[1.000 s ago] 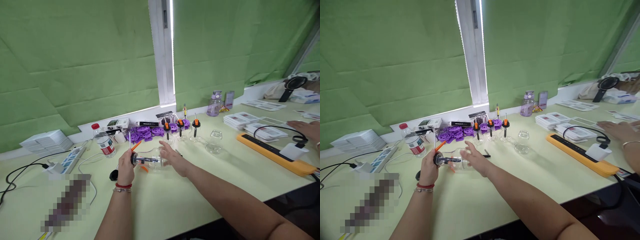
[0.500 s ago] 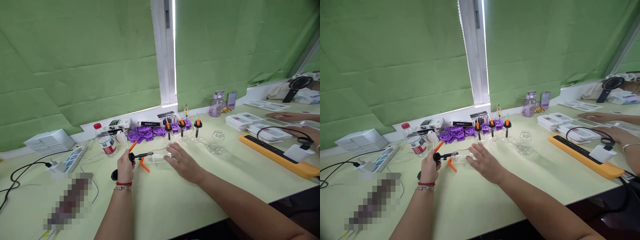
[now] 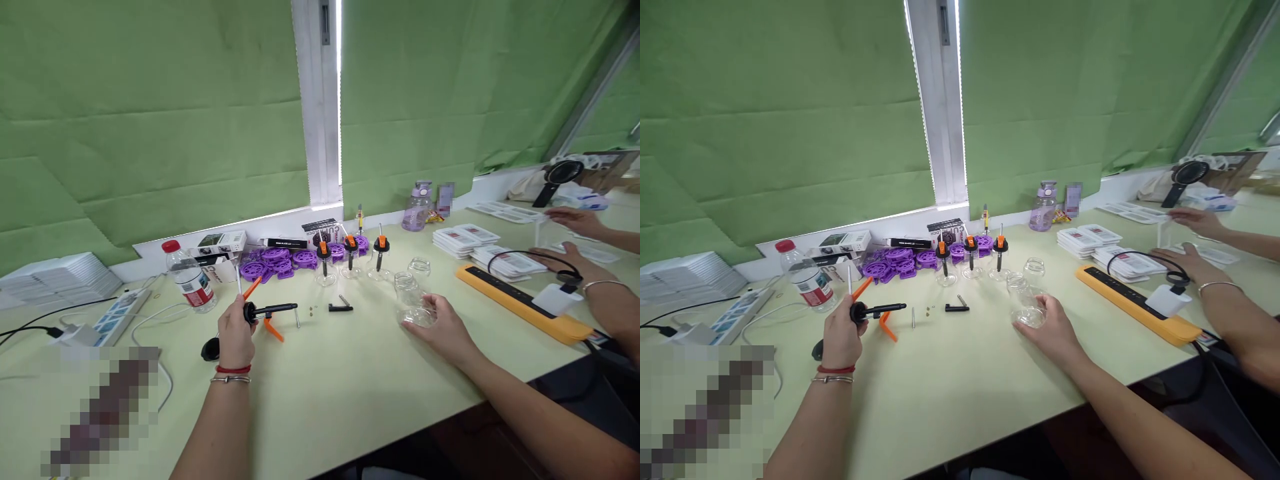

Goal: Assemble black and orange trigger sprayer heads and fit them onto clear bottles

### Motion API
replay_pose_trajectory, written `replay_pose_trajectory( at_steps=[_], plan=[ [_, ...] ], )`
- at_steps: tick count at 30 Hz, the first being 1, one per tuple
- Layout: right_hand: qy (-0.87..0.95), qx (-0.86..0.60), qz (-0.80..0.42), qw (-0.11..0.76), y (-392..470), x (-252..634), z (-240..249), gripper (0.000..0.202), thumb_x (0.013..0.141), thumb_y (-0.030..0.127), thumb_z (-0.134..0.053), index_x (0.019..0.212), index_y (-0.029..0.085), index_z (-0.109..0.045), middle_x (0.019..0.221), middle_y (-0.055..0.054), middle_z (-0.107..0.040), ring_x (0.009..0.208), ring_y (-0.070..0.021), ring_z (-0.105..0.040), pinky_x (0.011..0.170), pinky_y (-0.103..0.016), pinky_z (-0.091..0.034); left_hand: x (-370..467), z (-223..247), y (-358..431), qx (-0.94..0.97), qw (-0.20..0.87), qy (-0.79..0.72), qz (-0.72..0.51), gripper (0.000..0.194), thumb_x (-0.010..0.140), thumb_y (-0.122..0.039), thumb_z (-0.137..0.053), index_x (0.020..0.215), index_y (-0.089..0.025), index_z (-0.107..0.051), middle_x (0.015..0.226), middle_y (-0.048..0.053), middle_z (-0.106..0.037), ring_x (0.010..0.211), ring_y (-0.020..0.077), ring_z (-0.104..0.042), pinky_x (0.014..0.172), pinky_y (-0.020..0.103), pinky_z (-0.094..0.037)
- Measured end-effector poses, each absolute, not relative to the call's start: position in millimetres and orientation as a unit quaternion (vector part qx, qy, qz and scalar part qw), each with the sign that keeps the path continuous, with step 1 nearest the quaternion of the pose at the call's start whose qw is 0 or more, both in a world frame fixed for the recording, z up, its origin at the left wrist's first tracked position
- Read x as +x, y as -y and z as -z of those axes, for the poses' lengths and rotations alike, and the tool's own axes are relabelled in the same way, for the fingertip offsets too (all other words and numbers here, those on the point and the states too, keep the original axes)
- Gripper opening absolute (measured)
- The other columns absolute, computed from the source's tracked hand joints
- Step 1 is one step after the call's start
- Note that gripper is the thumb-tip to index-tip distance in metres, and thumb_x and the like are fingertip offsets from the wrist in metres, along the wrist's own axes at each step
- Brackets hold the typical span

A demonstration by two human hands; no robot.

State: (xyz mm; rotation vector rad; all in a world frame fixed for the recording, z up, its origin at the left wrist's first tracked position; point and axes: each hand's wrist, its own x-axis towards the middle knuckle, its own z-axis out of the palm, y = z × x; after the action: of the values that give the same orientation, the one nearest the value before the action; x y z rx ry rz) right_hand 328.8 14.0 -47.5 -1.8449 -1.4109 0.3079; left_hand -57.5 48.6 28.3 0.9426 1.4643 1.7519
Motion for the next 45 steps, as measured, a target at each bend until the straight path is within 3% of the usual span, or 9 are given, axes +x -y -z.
replay_pose_trajectory(
  at_steps=[8,14,23,26,29,33,36,39,45],
  plan=[
    [0.642,-0.714,-0.052,0.274,-42.2,321.9,43.9,0.062,0.07,0.054,-0.059,0.117,0.015,-0.05,0.121,-0.014,-0.052,0.101,-0.0275,-0.056,0.08,-0.035,-0.046,-58.5,-23.3,-52.3,0.32,0.353,-0.579,-0.662,0.038,0.067,-0.052,-0.061,0.062,-0.015,-0.056,0.064,-0.002,-0.048,0.054,0.0083,-0.045,0.044,0.017,-0.041],
    [0.621,-0.748,-0.028,0.232,-68.1,304.8,31.8,0.071,0.075,0.051,-0.054,0.131,0.011,-0.04,0.131,-0.017,-0.047,0.11,-0.0308,-0.052,0.083,-0.036,-0.044,-60.1,-19.7,-53.9,0.331,0.353,-0.569,-0.665,0.039,0.068,-0.053,-0.06,0.062,-0.015,-0.056,0.062,-0.002,-0.047,0.055,0.0085,-0.044,0.044,0.018,-0.041],
    [0.62,-0.735,0.019,0.274,-71.1,301.9,30.3,0.088,0.073,0.057,-0.057,0.14,0.011,-0.023,0.135,-0.02,-0.04,0.109,-0.0322,-0.052,0.079,-0.039,-0.047,-57.3,-18.7,-52.3,0.383,0.34,-0.558,-0.653,0.038,0.073,-0.052,-0.057,0.061,-0.015,-0.054,0.057,-0.004,-0.042,0.051,0.0082,-0.041,0.045,0.019,-0.039],
    [0.646,-0.681,0.061,0.341,-54.2,280.7,14.0,0.076,0.079,0.054,-0.053,0.139,0.015,-0.027,0.131,-0.017,-0.042,0.109,-0.0312,-0.051,0.077,-0.039,-0.048,-54.9,-17.6,-51.7,0.399,0.334,-0.554,-0.65,0.039,0.075,-0.052,-0.056,0.062,-0.016,-0.055,0.057,-0.004,-0.042,0.051,0.0082,-0.04,0.045,0.019,-0.037],
    [0.721,-0.589,-0.036,0.364,-37.7,242.5,-6.0,0.053,0.083,0.051,-0.049,0.125,0.019,-0.046,0.125,-0.014,-0.049,0.103,-0.0276,-0.054,0.08,-0.038,-0.047,-50.8,-15.6,-50.0,0.42,0.331,-0.549,-0.642,0.039,0.077,-0.052,-0.054,0.062,-0.016,-0.055,0.058,-0.003,-0.044,0.053,0.0091,-0.041,0.047,0.02,-0.037],
    [0.774,-0.463,-0.243,0.357,-30.5,185.2,-24.1,0.043,0.084,0.049,-0.049,0.118,0.022,-0.053,0.114,-0.01,-0.057,0.101,-0.0234,-0.054,0.085,-0.036,-0.044,-45.4,-12.0,-46.7,0.466,0.338,-0.527,-0.626,0.039,0.08,-0.051,-0.051,0.063,-0.016,-0.055,0.06,-0.002,-0.046,0.055,0.01,-0.042,0.05,0.021,-0.037],
    [0.737,-0.447,-0.401,0.311,-37.4,153.8,-26.5,0.034,0.085,0.048,-0.045,0.091,0.019,-0.063,0.083,-0.006,-0.063,0.074,-0.0171,-0.055,0.067,-0.03,-0.043,-43.4,-9.8,-44.9,0.494,0.337,-0.519,-0.611,0.038,0.083,-0.051,-0.048,0.067,-0.017,-0.056,0.061,-0.001,-0.046,0.056,0.0109,-0.043,0.051,0.022,-0.037],
    [0.664,-0.446,-0.521,0.296,-47.5,138.8,-20.9,0.037,0.085,0.048,-0.045,0.068,0.017,-0.058,0.056,0.002,-0.049,0.048,-0.0093,-0.037,0.05,-0.024,-0.032,-42.7,-8.7,-44.0,0.507,0.336,-0.521,-0.599,0.039,0.084,-0.051,-0.045,0.068,-0.017,-0.055,0.06,-0.002,-0.046,0.056,0.0115,-0.044,0.051,0.022,-0.037],
    [0.582,-0.41,-0.602,0.363,-56.6,142.5,-4.5,0.04,0.08,0.053,-0.052,0.072,0.015,-0.058,0.047,0.007,-0.039,0.046,-0.0072,-0.028,0.05,-0.023,-0.025,-40.6,-10.2,-42.4,0.536,0.331,-0.523,-0.574,0.033,0.087,-0.049,-0.041,0.097,-0.02,-0.05,0.066,-0.003,-0.051,0.053,0.0107,-0.047,0.051,0.023,-0.04]
  ],
)
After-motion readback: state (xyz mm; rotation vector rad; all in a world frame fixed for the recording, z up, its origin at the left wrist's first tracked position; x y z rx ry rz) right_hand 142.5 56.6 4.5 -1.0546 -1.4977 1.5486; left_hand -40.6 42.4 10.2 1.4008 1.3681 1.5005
